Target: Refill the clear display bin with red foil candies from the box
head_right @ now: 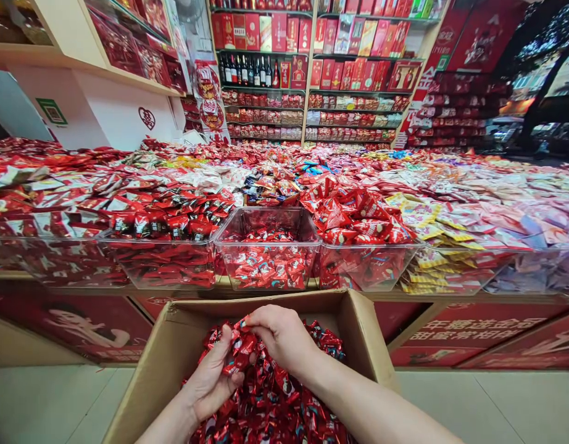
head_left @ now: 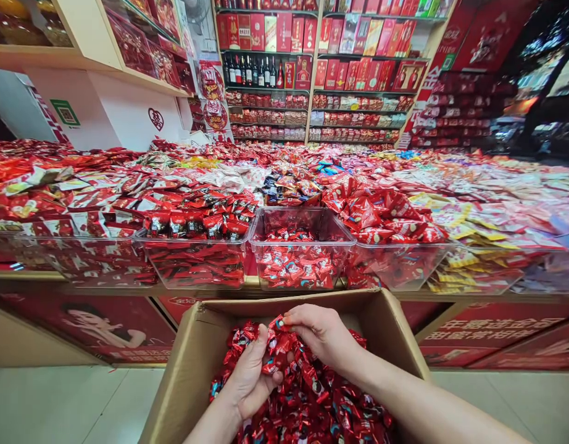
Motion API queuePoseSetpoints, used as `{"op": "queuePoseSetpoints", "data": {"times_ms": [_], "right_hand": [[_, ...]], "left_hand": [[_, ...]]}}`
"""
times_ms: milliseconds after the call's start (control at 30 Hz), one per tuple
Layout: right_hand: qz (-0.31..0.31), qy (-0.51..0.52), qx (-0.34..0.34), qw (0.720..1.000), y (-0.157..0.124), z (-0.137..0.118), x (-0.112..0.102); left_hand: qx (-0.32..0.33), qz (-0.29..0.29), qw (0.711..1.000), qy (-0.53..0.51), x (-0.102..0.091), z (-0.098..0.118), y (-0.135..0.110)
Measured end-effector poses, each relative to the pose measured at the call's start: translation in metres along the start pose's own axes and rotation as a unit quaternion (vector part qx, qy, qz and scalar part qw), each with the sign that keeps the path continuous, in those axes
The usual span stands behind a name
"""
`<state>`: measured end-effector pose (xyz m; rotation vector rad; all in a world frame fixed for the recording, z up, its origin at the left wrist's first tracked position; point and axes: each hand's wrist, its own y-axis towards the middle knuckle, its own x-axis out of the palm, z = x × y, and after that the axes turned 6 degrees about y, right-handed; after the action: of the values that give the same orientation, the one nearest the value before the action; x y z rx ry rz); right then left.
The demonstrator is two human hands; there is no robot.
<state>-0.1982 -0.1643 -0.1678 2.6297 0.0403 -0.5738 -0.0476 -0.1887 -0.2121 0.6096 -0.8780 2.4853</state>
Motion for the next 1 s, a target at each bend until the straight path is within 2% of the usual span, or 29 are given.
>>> {"op": "queuePoseSetpoints", "data": {"times_ms": [67,100,200,267,333,400,533,667,733,800,867,933,1000], "right_hand": [[-0.03,-0.017,-0.025,0.999,-0.001,-0.002,0.0],[-0.033,-0.017,-0.014,0.999,-0.001,-0.003,0.001],[-0.018,0.039,0.107,0.993,0.0,-0.005,0.004],[-0.006,0.103,0.193,0.976,0.001,-0.005,0.006],[-0.015,0.155,0.235,0.959,0.001,-0.005,0.008],[-0.031,0.166,0.242,0.956,0.002,-0.005,0.008],[-0.038,0.085,0.202,0.975,0.001,-0.005,0.007],[-0.042,0.027,0.163,0.985,-0.001,-0.003,0.009],[-0.04,-0.001,0.145,0.989,-0.001,-0.009,0.007],[-0.028,-0.051,0.094,0.994,0.004,-0.024,0.0],[-0.012,-0.101,0.015,0.995,0.018,-0.046,-0.015],[0.006,-0.147,-0.054,0.988,0.045,-0.069,-0.034],[0.038,-0.23,-0.07,0.97,0.084,-0.082,-0.055]], "left_hand": [[0.011,0.003,1.0,0.011,0.001,0.0,0.0],[0.021,0.008,1.0,0.017,0.001,0.0,0.0],[0.053,0.03,0.998,0.027,0.002,0.0,0.0],[0.066,0.039,0.996,0.037,0.002,0.0,0.0],[0.074,0.046,0.995,0.052,0.002,-0.002,0.0],[0.079,0.051,0.993,0.069,0.001,-0.004,0.0],[0.078,0.046,0.993,0.081,0.001,-0.007,-0.001],[0.072,0.048,0.995,0.047,0.003,-0.006,-0.003],[0.068,0.053,0.996,0.031,0.004,-0.005,-0.003],[0.062,0.057,0.996,0.024,0.003,-0.004,-0.003],[0.049,0.061,0.996,0.034,0.003,-0.003,-0.003],[0.035,0.073,0.995,0.055,0.003,-0.003,-0.002],[0.027,0.084,0.993,0.078,0.003,-0.005,-0.001]]}}
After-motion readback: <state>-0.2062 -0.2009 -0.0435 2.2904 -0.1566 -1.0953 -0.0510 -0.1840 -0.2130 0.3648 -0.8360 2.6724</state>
